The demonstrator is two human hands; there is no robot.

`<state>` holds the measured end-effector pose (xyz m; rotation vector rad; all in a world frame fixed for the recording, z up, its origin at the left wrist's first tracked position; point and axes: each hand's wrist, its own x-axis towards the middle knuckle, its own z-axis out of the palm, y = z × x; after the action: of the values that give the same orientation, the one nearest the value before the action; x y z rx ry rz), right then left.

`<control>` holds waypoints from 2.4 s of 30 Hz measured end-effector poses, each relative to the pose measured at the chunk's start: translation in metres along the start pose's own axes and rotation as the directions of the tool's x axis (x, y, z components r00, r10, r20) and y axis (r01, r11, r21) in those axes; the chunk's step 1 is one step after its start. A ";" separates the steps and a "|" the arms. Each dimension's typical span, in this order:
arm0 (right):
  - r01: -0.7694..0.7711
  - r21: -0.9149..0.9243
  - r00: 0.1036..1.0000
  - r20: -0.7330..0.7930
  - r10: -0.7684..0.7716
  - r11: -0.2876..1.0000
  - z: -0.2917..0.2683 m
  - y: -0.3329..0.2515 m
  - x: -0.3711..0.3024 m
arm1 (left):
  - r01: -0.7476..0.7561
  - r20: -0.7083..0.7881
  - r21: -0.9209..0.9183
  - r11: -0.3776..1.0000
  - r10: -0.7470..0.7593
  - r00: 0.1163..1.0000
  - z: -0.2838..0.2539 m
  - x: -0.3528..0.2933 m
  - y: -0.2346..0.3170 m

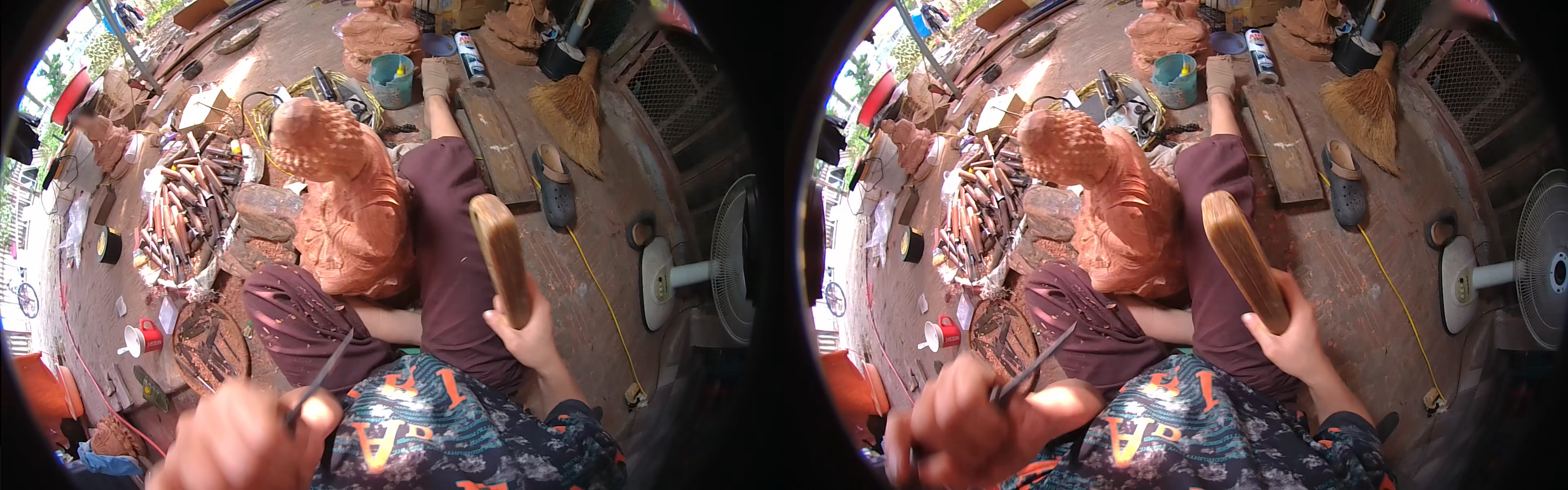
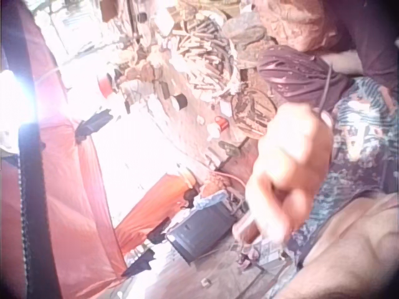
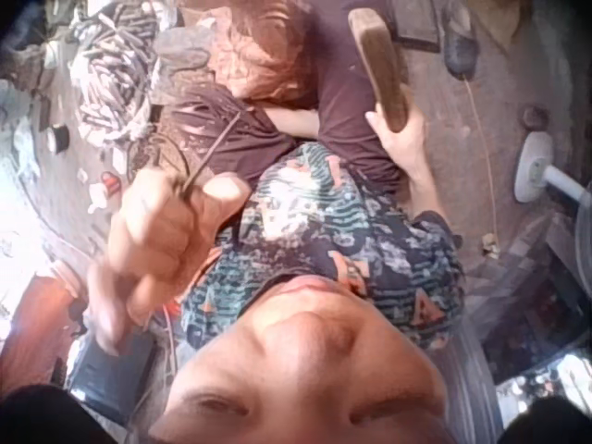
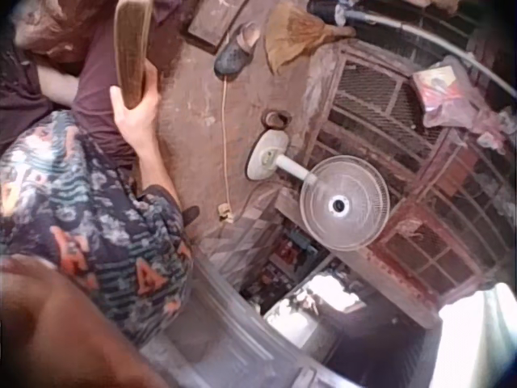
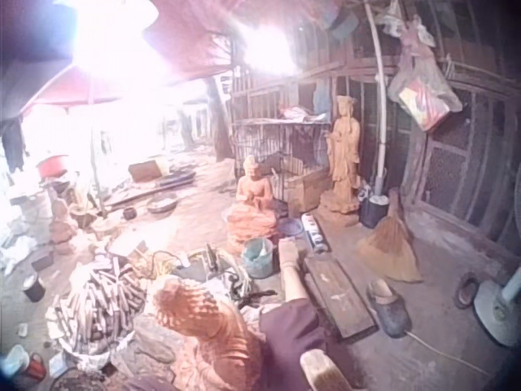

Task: The person carves a wooden sculpture of a seated figure using a chisel and mallet. They repeatedly strike the chisel to shape the wood, occasionally pausing to brush away debris and inspect the work.

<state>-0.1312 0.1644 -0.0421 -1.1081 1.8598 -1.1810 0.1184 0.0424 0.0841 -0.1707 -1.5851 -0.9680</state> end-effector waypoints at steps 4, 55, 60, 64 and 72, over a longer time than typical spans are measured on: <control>0.015 -0.024 0.998 0.068 -0.013 1.000 0.009 0.011 0.006 | -0.005 -0.052 -0.519 0.855 -0.026 0.998 0.028 0.023 0.012; -0.067 0.210 0.935 0.355 -0.012 0.976 -0.007 0.029 0.043 | -0.010 0.213 0.078 0.997 -0.007 0.977 0.014 0.046 -0.129; -0.093 0.205 0.927 0.375 0.009 0.974 -0.009 0.027 0.043 | 0.064 0.261 0.114 0.991 -0.092 0.961 0.013 0.061 -0.136; -0.113 0.207 0.919 0.394 0.023 0.972 -0.010 0.030 0.043 | 0.158 0.203 0.133 0.978 -0.183 0.962 0.015 0.074 -0.147; -0.115 0.285 0.910 0.415 -0.014 0.952 -0.010 0.033 0.046 | 0.301 0.152 0.057 0.952 -0.306 0.940 0.009 0.080 -0.153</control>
<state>-0.1690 0.1341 -0.0725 -1.0313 1.3245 -1.0595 -0.0017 -0.0817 0.0812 0.0225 -1.8086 -1.1897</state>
